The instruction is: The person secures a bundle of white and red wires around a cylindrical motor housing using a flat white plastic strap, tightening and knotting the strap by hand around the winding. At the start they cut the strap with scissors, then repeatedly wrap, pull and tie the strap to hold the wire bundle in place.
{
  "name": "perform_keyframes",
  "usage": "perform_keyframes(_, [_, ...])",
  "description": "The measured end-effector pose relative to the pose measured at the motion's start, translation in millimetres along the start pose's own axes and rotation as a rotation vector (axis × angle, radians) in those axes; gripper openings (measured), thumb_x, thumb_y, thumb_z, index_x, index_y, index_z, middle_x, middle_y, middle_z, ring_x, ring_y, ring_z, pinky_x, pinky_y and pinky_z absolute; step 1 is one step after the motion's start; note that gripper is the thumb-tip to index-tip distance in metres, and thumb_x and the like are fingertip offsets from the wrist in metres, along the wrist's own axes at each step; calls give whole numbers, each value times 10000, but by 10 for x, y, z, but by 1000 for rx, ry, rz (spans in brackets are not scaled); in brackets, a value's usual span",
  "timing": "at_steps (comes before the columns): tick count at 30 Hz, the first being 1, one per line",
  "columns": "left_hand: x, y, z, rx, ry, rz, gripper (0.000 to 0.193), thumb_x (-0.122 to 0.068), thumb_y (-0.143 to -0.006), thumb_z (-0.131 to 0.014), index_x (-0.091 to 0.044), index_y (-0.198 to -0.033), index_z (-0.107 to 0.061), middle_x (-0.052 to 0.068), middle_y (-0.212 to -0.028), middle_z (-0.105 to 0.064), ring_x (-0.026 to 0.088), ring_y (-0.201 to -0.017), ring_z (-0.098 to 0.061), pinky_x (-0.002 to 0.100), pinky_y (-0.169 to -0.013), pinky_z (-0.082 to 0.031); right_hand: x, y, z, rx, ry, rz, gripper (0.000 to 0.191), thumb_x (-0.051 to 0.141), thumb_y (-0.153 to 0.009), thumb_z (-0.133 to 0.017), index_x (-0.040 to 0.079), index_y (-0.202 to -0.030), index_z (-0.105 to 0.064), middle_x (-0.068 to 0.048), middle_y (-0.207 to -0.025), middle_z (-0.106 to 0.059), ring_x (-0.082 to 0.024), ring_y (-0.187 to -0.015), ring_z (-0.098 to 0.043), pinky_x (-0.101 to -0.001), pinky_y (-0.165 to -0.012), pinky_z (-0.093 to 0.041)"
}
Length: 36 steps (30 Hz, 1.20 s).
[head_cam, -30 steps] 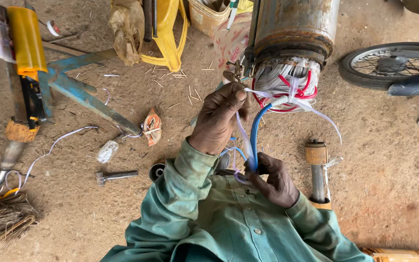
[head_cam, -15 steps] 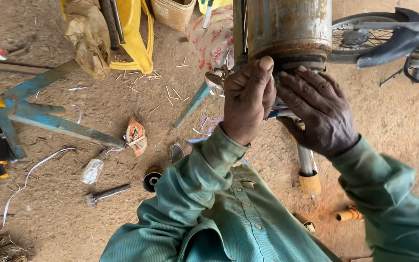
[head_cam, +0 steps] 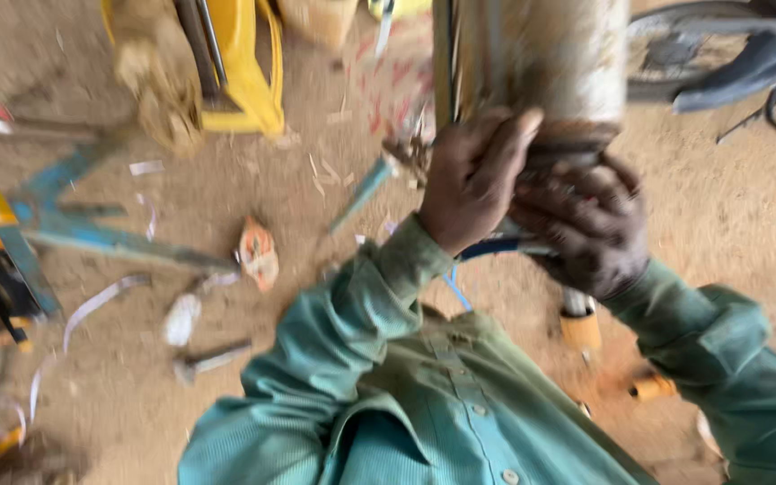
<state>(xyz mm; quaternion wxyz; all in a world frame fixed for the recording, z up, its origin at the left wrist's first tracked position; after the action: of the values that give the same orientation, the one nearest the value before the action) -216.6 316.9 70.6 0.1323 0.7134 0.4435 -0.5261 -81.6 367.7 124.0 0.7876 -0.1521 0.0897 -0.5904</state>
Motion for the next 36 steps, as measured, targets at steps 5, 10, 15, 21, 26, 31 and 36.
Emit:
perform_keyframes(5, [-15,-108,10,-68,-59,95,454,-260,-1091,-566,-72,-685,-488,-32,-563,-436,69,-513,-390,305,-465,-313,-60,-87,111,-99,-52,3,377,293,-800,-809,172,-1145,-719,-64,-1310,-670,-341,-1318,-573,-620,-1140,-356])
perform_keyframes(10, [218,-94,32,-114,166,219,439,-282,-1066,-576,-106,-678,-472,-49,-567,-417,53,-473,-373,274,-441,-289,-7,-81,162,-179,-104,21,291,284,-797,-823,202,-1037,-680,-60,-1318,-666,-315,-1295,-587,-651,-1136,-323])
perform_keyframes(15, [340,-89,66,-127,226,214,473,-304,-1054,-602,-106,-652,-451,-49,-568,-384,55,-461,-339,271,-421,-269,-43,-57,160,-215,-164,42,245,240,-836,-802,212,-1049,-685,-19,-1259,-690,-291,-1302,-603,-645,-1162,-297])
perform_keyframes(21, [302,-121,113,-207,271,230,480,-313,-1040,-620,-132,-647,-414,-53,-550,-355,54,-440,-315,264,-403,-249,-42,-70,190,-199,-162,32,256,255,-834,-796,202,-1055,-680,-26,-1255,-696,-283,-1287,-603,-645,-1165,-279])
perform_keyframes(26, [353,-102,112,-165,169,191,436,-287,-1044,-607,-131,-675,-437,-66,-585,-395,46,-470,-336,259,-416,-266,-12,-66,222,-208,-194,-10,243,299,-825,-800,206,-1008,-669,-21,-1241,-696,-272,-1288,-601,-636,-1150,-286])
perform_keyframes(31, [378,-128,190,-178,-1,171,460,-302,-1068,-586,-138,-659,-455,-65,-581,-427,38,-499,-366,254,-451,-280,-147,-182,153,-22,-332,-184,347,367,-803,-775,177,-1082,-694,-36,-1194,-691,-284,-1203,-601,-510,-1060,-423])
perform_keyframes(36, [289,-297,233,-103,-215,95,459,-297,-1073,-616,-135,-664,-484,-61,-597,-465,43,-558,-397,259,-505,-311,-34,-401,217,-138,-96,-25,689,545,-678,-756,134,-1221,-658,-85,-1273,-628,-333,-1254,-533,-540,-1068,-390])
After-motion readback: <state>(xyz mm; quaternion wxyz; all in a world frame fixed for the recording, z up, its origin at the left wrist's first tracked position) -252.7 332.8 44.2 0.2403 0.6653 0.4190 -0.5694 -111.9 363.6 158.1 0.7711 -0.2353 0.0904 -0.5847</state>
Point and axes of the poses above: each hand's wrist, its own y-axis away from the middle knuckle, its own z-axis out of the back of the hand, x = y × z, the point moved 9 cm from there along -y, towards the middle knuckle
